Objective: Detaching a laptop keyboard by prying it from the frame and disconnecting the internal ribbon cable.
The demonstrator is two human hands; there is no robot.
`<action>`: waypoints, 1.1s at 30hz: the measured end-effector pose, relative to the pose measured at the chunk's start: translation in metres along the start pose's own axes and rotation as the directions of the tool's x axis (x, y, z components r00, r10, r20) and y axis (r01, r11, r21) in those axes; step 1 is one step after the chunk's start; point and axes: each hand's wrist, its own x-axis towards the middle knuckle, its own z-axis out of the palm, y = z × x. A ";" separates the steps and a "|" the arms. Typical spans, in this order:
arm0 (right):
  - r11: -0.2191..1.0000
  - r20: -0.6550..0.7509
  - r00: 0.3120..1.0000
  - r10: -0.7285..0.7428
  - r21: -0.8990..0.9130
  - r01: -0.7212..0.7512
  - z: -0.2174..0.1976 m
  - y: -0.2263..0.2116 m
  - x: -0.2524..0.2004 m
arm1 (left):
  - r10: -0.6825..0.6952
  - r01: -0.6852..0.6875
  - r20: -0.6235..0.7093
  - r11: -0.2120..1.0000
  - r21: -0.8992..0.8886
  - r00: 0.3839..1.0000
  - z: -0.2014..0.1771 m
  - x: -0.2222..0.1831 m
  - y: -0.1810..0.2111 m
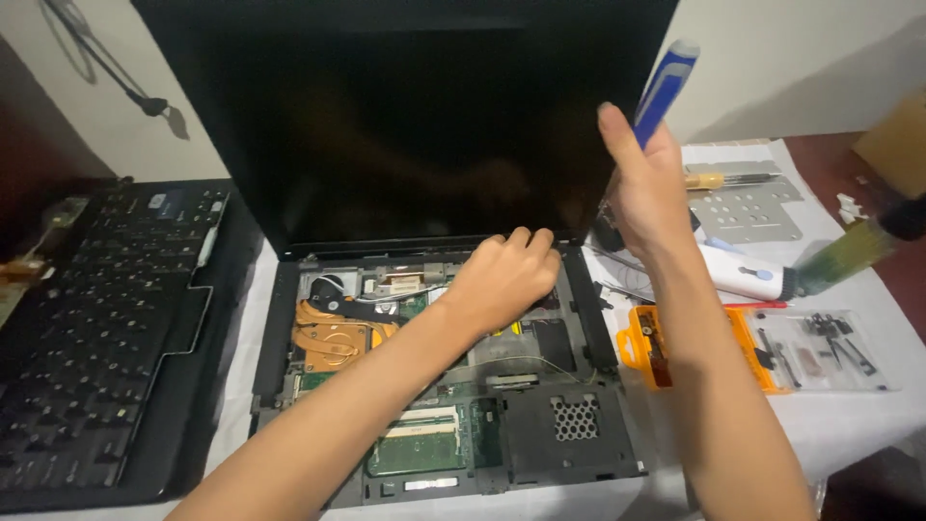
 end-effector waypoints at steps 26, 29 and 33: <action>0.980 -0.006 0.989 0.148 -0.130 -0.148 0.056 -0.078 -0.026 | -0.657 0.704 0.289 0.703 -0.101 0.696 -0.204 -0.137 -0.061; 0.949 -0.101 0.970 0.219 -0.211 -0.236 0.061 -0.080 -0.027 | -0.780 0.784 0.203 0.616 0.083 0.592 -0.221 -0.184 -0.079; 0.960 -0.064 0.983 0.170 -0.212 -0.180 0.056 -0.076 -0.028 | -0.834 0.849 0.206 0.528 0.032 0.511 -0.244 -0.205 -0.079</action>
